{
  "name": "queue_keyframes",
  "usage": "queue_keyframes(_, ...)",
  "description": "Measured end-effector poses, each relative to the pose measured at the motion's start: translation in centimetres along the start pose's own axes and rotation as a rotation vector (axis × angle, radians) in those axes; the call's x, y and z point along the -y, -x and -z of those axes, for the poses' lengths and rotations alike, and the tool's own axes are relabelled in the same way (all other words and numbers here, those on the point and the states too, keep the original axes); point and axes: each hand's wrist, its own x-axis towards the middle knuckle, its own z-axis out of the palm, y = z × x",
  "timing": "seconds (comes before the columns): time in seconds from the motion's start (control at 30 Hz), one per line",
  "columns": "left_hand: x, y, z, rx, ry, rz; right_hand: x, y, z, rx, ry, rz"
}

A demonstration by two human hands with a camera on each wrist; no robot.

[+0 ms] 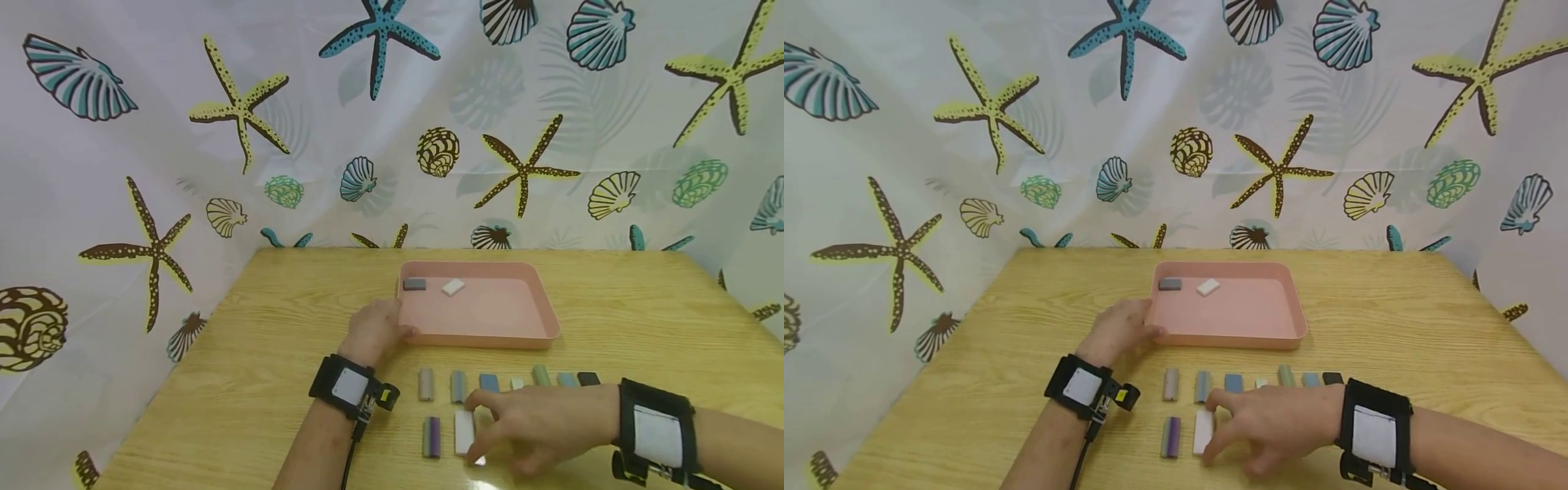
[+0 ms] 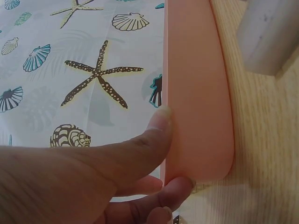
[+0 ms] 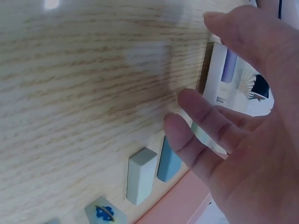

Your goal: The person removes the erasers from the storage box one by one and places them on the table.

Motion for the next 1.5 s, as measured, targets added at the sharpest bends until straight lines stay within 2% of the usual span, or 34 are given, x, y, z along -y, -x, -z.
queue_keyframes(0.17,0.2,0.0,-0.1,-0.004,-0.004,-0.003,-0.2,-0.1,0.0,0.004,0.023,0.027)
queue_keyframes(0.4,0.3,0.0,-0.2,-0.007,-0.004,-0.008,-0.1,-0.4,0.6,-0.001,-0.045,0.030)
queue_keyframes(0.5,0.2,0.0,-0.2,-0.007,-0.013,-0.009,-0.1,-0.8,1.4,-0.036,-0.119,0.016)
queue_keyframes(0.63,0.1,-0.1,-0.1,-0.007,-0.016,-0.006,-0.8,-1.5,2.7,-0.130,-0.258,0.001)
queue_keyframes(0.73,0.2,-0.2,-0.1,-0.009,-0.022,-0.011,-2.2,-2.0,3.8,-0.239,-0.236,-0.051)
queue_keyframes(0.9,0.2,-0.2,-0.1,-0.004,-0.022,-0.010,-5.3,-2.8,5.3,-0.449,-0.053,-0.210)
queue_keyframes(1.03,0.2,-0.2,-0.1,0.003,-0.011,0.006,-7.6,-3.4,6.2,-0.549,0.037,-0.323)
queue_keyframes(1.2,0.2,-0.3,-0.2,0.000,-0.009,0.010,-9.7,-4.4,6.9,-0.584,0.067,-0.409)
queue_keyframes(1.5,0.3,-0.3,-0.2,-0.004,-0.023,0.007,-12.7,-5.9,7.8,-0.579,0.027,-0.516)
